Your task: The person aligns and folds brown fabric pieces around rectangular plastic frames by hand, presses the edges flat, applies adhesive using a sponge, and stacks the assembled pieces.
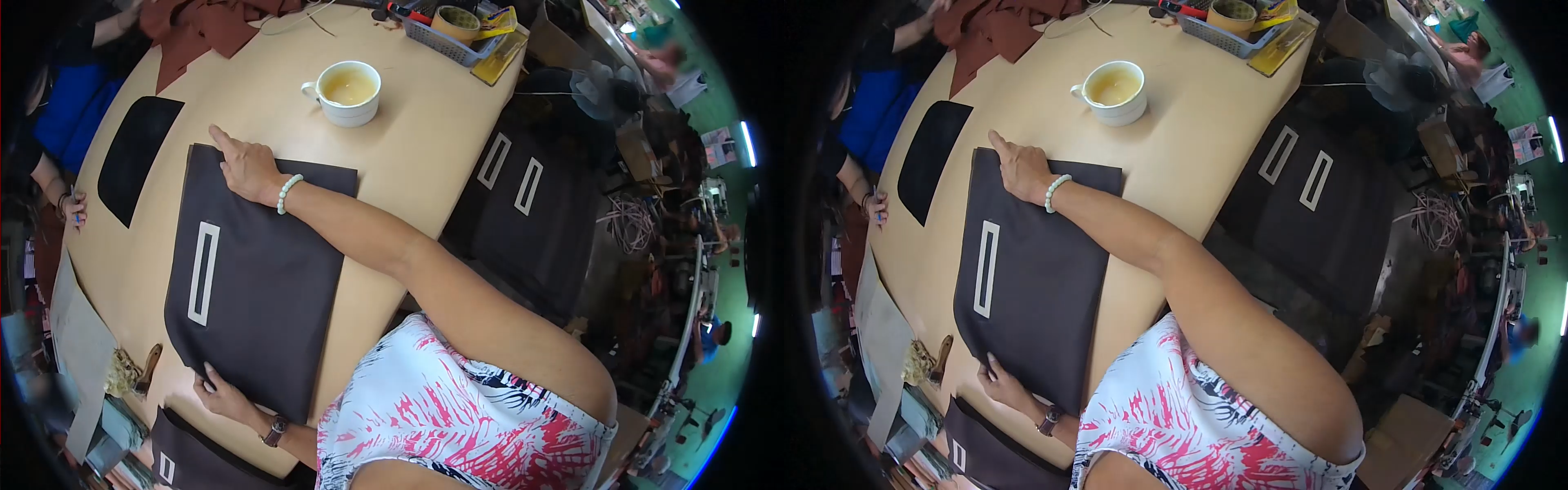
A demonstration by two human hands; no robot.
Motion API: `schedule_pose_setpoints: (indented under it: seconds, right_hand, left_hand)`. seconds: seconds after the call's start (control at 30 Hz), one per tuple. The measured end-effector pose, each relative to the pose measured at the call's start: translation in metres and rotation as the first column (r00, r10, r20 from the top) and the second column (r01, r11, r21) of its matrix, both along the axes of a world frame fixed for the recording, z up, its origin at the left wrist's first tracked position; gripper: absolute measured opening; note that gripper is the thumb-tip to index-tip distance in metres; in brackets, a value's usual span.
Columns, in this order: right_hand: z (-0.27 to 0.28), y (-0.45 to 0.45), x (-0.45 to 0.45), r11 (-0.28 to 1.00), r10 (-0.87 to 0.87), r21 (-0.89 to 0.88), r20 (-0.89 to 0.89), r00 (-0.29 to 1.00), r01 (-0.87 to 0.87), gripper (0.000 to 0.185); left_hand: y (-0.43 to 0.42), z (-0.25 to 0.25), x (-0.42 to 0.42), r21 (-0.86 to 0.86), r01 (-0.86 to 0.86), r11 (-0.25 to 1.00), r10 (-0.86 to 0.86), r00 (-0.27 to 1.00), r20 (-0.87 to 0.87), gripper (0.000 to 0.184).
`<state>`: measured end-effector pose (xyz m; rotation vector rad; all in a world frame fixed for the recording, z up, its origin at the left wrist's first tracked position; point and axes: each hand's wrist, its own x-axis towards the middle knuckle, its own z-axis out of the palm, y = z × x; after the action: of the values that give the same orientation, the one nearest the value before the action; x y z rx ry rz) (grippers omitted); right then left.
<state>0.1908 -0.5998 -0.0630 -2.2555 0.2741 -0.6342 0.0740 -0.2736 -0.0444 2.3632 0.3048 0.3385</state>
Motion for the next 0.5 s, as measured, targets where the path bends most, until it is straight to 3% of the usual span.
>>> schedule_pose_setpoints:
  seconds: [0.03, 0.07, 0.13, 0.27, 0.37, 0.47, 0.5]
  right_hand:
    - [0.001, 0.0, -0.002, 1.0, 0.003, 0.007, 0.01, 1.0, -0.003, 0.06]
    - [0.002, 0.0, -0.002, 1.0, 0.008, 0.013, 0.021, 1.0, -0.009, 0.06]
    - [-0.001, -0.002, -0.001, 1.0, 0.022, 0.02, 0.067, 0.997, -0.023, 0.059]
    - [-0.002, 0.001, 0.001, 0.999, 0.019, 0.03, 0.121, 0.992, -0.023, 0.058]
    - [-0.002, -0.001, 0.0, 0.997, 0.034, 0.065, 0.143, 0.989, -0.044, 0.058]
    - [0.003, -0.003, -0.001, 0.995, 0.072, 0.042, 0.386, 0.92, -0.095, 0.055]
    - [0.014, -0.005, -0.005, 0.996, 0.064, 0.02, 0.477, 0.877, -0.083, 0.055]
  left_hand:
    - [-0.007, 0.01, -0.002, -0.07, -0.025, 0.997, 0.021, 0.998, -0.064, 0.037]
    - [-0.009, 0.009, -0.003, -0.25, -0.039, 0.967, 0.033, 0.999, -0.027, 0.038]
    - [-0.009, 0.009, -0.004, -0.578, -0.044, 0.815, 0.082, 0.996, 0.041, 0.041]
    - [-0.011, 0.012, -0.01, -0.617, -0.116, 0.778, 0.131, 0.991, -0.021, 0.059]
    - [-0.008, 0.017, -0.01, -0.682, 0.094, 0.725, -0.064, 0.996, 0.069, 0.061]
    - [0.014, 0.03, 0.001, -0.763, 0.272, 0.586, -0.312, 0.945, 0.096, 0.052]
    - [0.008, 0.045, -0.004, -0.714, 0.335, 0.615, -0.341, 0.929, 0.141, 0.044]
